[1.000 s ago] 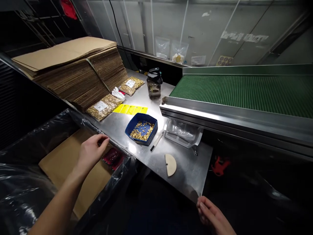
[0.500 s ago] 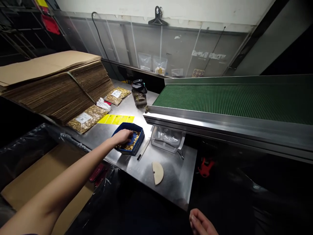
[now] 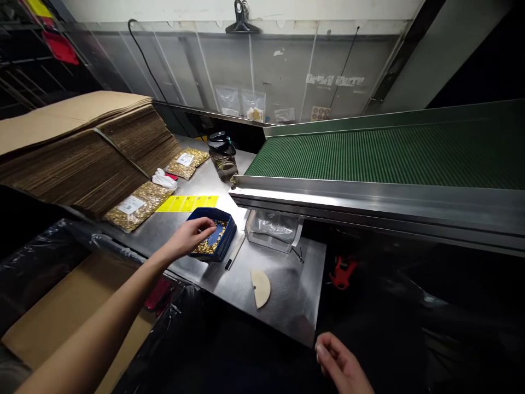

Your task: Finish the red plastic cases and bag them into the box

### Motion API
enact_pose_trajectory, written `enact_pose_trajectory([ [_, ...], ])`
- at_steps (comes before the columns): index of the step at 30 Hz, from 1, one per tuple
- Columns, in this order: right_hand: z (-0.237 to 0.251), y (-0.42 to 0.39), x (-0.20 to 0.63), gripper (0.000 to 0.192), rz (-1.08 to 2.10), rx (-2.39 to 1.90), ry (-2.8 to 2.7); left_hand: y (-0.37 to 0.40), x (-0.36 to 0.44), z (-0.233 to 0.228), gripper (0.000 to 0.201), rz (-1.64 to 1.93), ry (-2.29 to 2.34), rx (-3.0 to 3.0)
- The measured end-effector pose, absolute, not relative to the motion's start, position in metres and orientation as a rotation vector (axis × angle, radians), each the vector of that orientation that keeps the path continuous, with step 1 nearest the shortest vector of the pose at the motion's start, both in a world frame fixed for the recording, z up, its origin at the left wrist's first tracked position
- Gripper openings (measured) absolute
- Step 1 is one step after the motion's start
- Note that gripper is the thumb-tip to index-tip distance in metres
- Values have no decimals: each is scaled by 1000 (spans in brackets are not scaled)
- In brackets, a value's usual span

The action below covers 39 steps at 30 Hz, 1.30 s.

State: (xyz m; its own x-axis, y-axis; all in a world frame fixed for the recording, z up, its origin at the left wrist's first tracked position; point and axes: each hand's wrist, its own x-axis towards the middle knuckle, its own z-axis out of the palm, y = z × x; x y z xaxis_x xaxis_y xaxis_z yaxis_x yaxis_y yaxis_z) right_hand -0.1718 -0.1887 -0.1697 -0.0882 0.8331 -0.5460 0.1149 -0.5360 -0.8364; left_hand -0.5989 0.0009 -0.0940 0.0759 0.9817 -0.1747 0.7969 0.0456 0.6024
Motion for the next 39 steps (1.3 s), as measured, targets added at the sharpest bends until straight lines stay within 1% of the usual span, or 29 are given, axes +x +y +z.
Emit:
enact_pose_trajectory([
  [2, -139, -174, -184, 41, 1561, -1612, -1236, -31, -569, -77, 41, 472, 1671, 1724],
  [3, -122, -165, -192, 34, 1510, -1567, -1347, -47, -551, -70, 39, 498, 1592, 1676],
  [4, -105, -156, -200, 26, 1460, -1494, -1442, -62, -532, -64, 34, 607, 1453, 1512],
  [6, -74, -137, -216, 15, 1351, -1313, -1541, -87, -496, -54, 27, 666, 1235, 1263],
  [7, -63, -128, -222, 14, 1328, -1221, -1582, -96, -480, -51, 25, 659, 1148, 1185],
  [10, -44, -110, -231, 24, 1288, -1016, -1703, -110, -445, -50, 23, 640, 1014, 1049],
  [14, -46, -111, -225, 20, 1217, -1037, -1726, -112, -422, -60, 22, 666, 979, 947],
  [19, -61, -125, -210, 8, 1153, -1229, -1394, -110, -400, -72, 21, 773, 915, 730],
  [21, -66, -129, -203, 9, 1235, -1307, -1226, -108, -392, -74, 20, 793, 893, 659],
  [25, -71, -134, -194, 18, 1427, -1339, -1000, -107, -380, -76, 17, 764, 881, 625],
  [30, -71, -134, -191, 19, 1512, -1267, -886, -108, -372, -75, 15, 776, 932, 707],
  [34, -75, -133, -189, 20, 1567, -1202, -765, -112, -369, -71, 17, 821, 970, 775],
  [39, -80, -133, -190, 20, 1674, -1128, -574, -120, -366, -66, 10, 909, 1153, 1039],
])
